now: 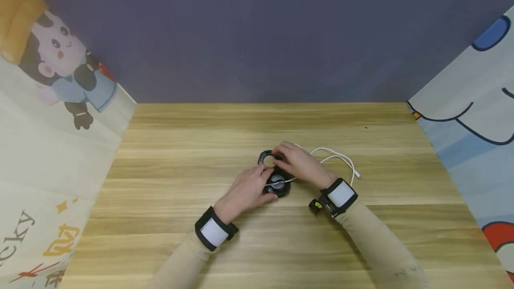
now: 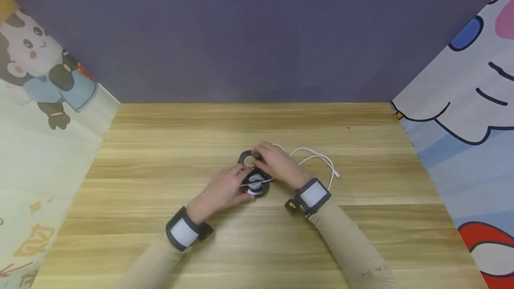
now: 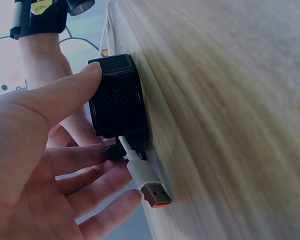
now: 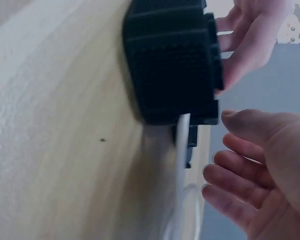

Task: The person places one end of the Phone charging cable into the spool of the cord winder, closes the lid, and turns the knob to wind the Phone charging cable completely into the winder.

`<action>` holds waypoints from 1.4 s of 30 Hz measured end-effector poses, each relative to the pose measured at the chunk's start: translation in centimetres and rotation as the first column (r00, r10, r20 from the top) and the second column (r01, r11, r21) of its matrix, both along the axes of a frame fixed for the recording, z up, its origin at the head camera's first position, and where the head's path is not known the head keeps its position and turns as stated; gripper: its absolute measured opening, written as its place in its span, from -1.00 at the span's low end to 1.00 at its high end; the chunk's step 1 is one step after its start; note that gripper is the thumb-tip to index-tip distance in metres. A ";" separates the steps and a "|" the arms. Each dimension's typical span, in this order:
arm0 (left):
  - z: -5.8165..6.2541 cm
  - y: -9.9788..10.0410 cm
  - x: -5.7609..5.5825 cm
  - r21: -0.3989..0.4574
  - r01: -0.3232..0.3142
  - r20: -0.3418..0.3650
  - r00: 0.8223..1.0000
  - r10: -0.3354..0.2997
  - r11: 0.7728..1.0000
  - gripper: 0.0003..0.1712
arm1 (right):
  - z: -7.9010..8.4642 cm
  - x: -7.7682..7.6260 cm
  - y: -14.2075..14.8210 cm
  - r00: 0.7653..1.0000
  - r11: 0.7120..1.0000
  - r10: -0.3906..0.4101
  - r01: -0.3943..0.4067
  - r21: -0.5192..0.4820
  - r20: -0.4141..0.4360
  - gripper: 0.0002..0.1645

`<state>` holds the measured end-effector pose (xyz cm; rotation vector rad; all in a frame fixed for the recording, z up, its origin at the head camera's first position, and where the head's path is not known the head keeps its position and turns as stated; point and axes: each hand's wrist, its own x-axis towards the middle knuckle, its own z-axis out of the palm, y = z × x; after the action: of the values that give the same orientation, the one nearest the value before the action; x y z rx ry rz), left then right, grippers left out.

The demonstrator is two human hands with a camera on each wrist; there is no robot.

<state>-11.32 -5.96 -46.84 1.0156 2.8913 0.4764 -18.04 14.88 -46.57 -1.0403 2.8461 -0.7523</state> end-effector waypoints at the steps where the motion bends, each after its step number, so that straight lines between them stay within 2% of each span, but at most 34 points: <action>1: 0.0 0.0 0.0 -0.001 -0.003 0.003 1.000 0.003 1.000 -0.12 | -0.1 -0.2 -0.1 1.000 1.000 -0.011 0.011 0.005 0.019 -0.68; 6: -0.1 0.0 -0.1 0.003 -0.007 0.017 1.000 0.007 1.000 -0.12 | -0.6 -0.7 -0.2 0.997 0.999 -0.043 0.042 0.016 0.068 -0.63; 19: -0.2 -0.1 -0.1 -0.006 -0.012 0.022 1.000 0.012 1.000 -0.12 | -1.6 -1.5 -0.4 0.996 0.999 -0.043 0.042 0.023 0.074 -0.49; 27: -0.3 -0.1 0.0 0.002 -0.010 -0.008 1.000 0.010 1.000 -0.12 | -1.7 -1.7 -0.9 0.999 0.999 -0.021 0.020 0.043 0.034 -0.50; 32: -0.5 -0.2 0.1 0.027 -0.009 -0.018 1.000 0.009 1.000 -0.12 | -1.9 -1.8 -1.2 0.999 0.997 -0.036 0.035 0.070 0.014 -0.54; 42: -1.0 -0.1 0.2 0.069 -0.023 -0.022 0.999 0.024 0.997 -0.10 | -1.9 -2.5 -2.1 0.987 0.991 -0.122 0.116 0.059 0.109 -0.65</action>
<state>-11.14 -6.07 -47.83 1.0035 2.9293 0.5730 -20.58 12.78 -48.51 -0.8003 2.8349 -0.7145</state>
